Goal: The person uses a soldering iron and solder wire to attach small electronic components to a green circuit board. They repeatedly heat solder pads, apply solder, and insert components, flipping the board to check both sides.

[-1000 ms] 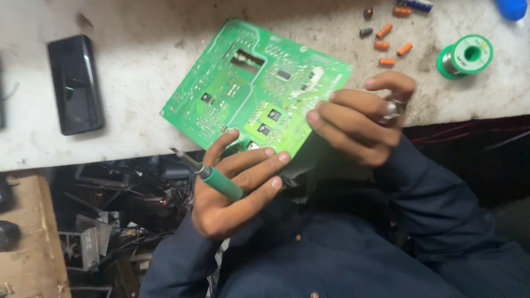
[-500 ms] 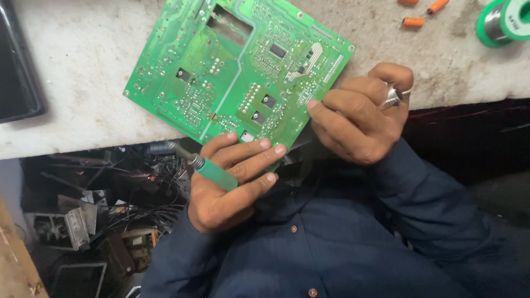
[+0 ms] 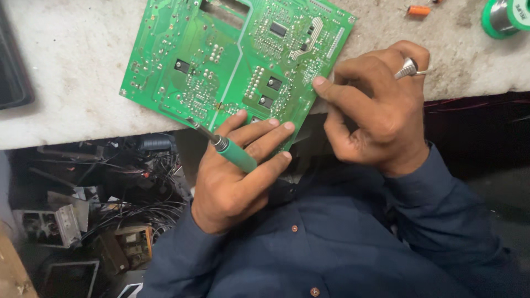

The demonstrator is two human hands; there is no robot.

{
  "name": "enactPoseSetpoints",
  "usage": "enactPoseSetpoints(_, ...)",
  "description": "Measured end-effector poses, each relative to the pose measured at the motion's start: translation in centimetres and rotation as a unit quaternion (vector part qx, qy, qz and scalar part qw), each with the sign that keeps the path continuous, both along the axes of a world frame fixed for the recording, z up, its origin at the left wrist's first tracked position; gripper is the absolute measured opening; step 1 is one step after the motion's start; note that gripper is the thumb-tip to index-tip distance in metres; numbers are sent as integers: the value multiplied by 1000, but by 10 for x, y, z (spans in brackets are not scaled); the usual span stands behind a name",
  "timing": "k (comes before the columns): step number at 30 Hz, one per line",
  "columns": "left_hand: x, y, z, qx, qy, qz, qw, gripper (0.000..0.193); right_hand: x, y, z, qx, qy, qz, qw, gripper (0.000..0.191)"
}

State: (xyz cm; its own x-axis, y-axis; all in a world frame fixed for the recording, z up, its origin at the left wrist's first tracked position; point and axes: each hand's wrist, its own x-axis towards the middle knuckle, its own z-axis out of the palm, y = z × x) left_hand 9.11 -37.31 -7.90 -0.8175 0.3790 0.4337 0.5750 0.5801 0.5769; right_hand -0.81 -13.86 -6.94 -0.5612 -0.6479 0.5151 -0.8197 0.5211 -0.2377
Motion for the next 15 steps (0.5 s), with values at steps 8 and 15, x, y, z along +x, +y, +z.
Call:
enactPoseSetpoints(8,4,-7,9,27,-11,-27,999,33,17,6,-15,-14,-37,-39,998,39)
enactPoseSetpoints(15,19,-20,29,51,6,54,997,48,23,73,-28,-49,-18,-243,969,38)
